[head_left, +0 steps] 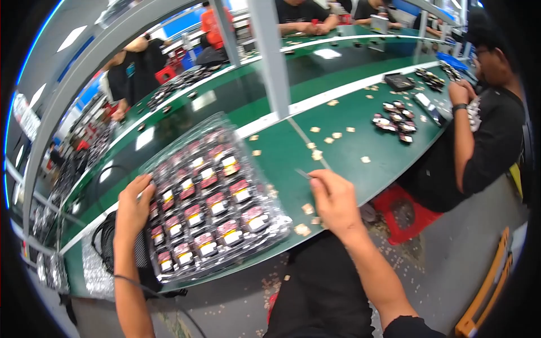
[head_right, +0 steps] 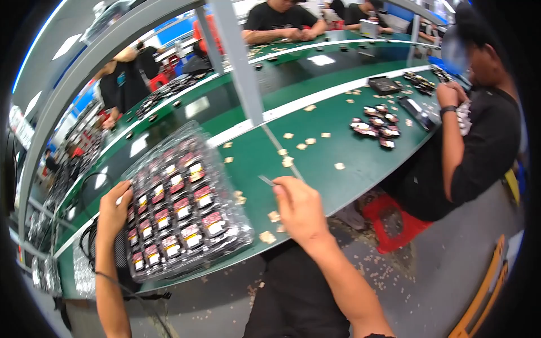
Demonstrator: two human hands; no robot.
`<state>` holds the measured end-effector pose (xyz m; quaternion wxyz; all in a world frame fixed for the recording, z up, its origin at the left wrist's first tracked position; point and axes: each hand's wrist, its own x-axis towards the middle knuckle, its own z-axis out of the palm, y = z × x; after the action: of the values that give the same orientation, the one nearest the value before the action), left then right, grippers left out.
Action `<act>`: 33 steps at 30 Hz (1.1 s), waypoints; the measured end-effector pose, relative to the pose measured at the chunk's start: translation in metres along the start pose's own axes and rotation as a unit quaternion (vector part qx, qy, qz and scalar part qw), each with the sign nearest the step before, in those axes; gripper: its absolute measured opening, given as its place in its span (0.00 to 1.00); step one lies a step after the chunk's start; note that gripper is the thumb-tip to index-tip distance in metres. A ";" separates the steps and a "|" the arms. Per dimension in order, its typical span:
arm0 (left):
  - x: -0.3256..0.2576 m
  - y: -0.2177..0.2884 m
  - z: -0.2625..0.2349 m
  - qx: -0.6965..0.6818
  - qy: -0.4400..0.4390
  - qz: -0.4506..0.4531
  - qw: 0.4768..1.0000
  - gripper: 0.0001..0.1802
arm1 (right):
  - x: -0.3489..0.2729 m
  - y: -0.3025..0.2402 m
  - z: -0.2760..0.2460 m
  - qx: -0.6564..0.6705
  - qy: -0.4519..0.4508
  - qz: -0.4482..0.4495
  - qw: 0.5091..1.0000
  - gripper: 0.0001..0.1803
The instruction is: The recorder is assembling small electronic modules on a production line, using tweezers to adjust internal components before placing them in a tray.
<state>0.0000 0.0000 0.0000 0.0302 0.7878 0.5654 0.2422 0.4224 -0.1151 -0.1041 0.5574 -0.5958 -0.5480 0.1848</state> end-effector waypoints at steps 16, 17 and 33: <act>-0.029 0.068 0.005 0.054 0.098 0.082 0.990 0.27 | 0.030 0.011 0.013 -0.330 -0.023 -0.194 0.924 0.29; -0.038 0.079 0.003 0.061 0.112 0.113 0.985 0.29 | 0.037 0.014 -0.001 -0.346 0.009 -0.190 0.919 0.30; -0.262 0.195 0.158 -0.351 -0.220 0.370 0.832 0.36 | 0.173 0.148 -0.223 -0.395 0.067 0.202 0.894 0.53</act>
<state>0.1726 -0.2718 -0.1680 0.3362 0.9072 0.0873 0.2374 0.7311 -0.0370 -0.0957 0.2619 -0.8757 -0.4051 0.0214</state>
